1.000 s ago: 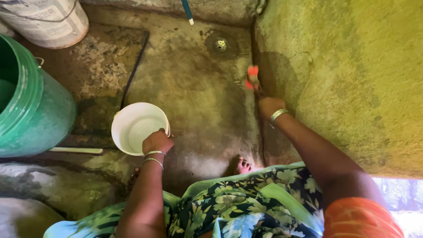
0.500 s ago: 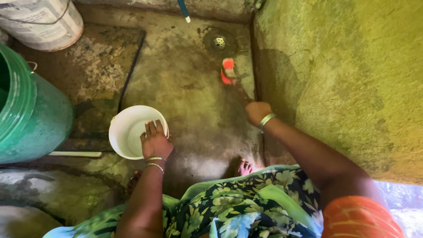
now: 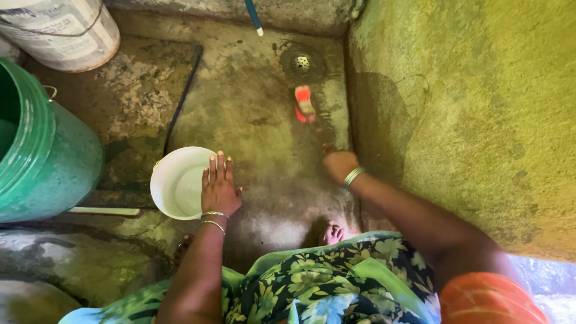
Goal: The person cleans a concrete floor and drain area by scrubbing with a handheld brush and pouring water from a bucket and a smaller container.
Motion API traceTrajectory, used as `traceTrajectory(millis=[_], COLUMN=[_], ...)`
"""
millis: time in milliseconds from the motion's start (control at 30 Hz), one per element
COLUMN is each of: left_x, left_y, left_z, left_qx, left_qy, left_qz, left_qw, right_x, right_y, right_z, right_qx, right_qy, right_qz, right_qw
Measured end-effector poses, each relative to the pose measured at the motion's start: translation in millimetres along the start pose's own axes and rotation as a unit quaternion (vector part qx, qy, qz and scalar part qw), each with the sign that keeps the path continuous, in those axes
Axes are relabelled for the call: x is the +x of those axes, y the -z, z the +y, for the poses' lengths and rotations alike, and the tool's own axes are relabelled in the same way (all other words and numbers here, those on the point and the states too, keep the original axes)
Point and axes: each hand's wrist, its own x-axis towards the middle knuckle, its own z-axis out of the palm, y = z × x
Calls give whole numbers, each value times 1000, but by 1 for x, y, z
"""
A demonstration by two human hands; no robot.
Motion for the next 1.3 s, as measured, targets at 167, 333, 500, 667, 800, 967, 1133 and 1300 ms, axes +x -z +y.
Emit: traceTrajectory(millis=[167,333,500,667,800,967,1133,1300], left_x=[-3,-2,0,1,-3,2,1,4], left_y=[1,-2,-10,-14,-17,-9,-14,-20], left_z=[1,3,0,-4,-7,-4,-5,-6], left_qx=[1,22,18,-6,-11,-17,8,5], left_qy=[-1,5,-6,-16,-19,-15,-12,-4], left_qz=[-6,-15,6,23,32,20,12,4], left_qw=[1000,1000,1000,1000,999,1000,1000,1000], right_x=[-8,-40,2,57,55,64,90,108], right_y=[5,51,16,-71,-92,-85,-114,-125], right_z=[10,-82,-57,69,122,121,41,-116], right_qx=[-6,51,9,15,131,143,189,240], right_qy=[-27,36,65,-102,-144,-202,-194,-84], right_qz=[-10,5,11,-8,16,10,41,17], right_qw=[1000,998,998,995,981,969,962,967])
